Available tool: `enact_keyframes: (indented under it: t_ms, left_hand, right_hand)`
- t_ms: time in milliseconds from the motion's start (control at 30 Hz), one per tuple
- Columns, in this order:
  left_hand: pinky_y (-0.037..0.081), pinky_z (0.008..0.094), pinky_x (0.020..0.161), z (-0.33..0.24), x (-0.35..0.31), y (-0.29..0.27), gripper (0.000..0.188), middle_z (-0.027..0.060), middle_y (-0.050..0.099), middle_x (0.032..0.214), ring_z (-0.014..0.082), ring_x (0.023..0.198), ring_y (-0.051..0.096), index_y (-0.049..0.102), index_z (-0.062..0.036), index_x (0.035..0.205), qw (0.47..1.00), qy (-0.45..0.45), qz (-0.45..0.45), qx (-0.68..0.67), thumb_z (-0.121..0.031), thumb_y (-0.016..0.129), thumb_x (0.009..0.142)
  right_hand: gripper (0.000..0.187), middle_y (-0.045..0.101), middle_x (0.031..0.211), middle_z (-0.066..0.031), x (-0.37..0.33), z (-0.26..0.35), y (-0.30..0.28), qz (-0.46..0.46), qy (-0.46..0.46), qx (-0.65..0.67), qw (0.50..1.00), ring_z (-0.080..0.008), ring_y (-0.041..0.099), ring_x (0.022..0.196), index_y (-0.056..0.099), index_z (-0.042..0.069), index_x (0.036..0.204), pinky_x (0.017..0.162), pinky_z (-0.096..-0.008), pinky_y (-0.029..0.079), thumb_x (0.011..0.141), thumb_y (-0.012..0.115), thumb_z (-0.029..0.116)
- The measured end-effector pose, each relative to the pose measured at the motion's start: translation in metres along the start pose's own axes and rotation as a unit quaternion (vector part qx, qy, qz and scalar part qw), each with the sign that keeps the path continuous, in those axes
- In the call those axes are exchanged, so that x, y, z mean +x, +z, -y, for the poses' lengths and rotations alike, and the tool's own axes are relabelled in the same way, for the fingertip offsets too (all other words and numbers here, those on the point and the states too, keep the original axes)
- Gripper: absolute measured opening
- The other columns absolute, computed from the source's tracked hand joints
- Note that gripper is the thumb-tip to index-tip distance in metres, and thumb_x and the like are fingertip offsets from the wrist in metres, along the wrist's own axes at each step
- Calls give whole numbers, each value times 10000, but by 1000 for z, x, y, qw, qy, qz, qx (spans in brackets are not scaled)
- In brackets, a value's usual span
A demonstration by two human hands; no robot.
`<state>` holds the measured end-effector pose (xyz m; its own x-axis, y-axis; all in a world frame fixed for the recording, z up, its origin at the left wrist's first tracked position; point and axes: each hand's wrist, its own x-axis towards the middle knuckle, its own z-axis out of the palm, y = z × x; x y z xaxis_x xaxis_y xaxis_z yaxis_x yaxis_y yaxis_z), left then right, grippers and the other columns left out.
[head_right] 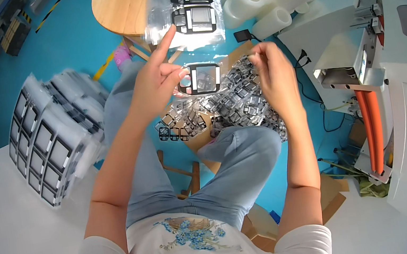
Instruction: Sorting and inspecting electronic device frames or component trays from a pile into organized stacks.
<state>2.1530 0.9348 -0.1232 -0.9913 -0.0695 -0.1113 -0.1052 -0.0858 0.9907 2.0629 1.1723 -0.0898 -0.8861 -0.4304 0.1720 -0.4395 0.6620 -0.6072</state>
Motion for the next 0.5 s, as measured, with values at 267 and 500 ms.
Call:
enact_keyframes:
  t_ms: [267, 500]
  left_hand:
    - [521, 239, 697, 52, -18, 12, 448, 68, 717, 838, 78, 780, 647, 518, -49, 1351, 994, 78, 47, -66, -61, 655, 924]
    - [519, 219, 705, 27, -15, 30, 89, 45, 690, 841, 76, 778, 639, 589, 7, 998, 977, 137, -118, -109, -66, 621, 961]
  right_hand:
    - [77, 659, 790, 29, 18, 41, -21, 24, 14, 339, 940, -30, 535, 696, 703, 35, 873, 599, -191, 399, 843, 765, 71]
    - [183, 443, 607, 92, 143, 58, -36, -96, -19, 454, 885, -22, 352, 505, 634, 76, 857, 461, -188, 271, 919, 701, 235]
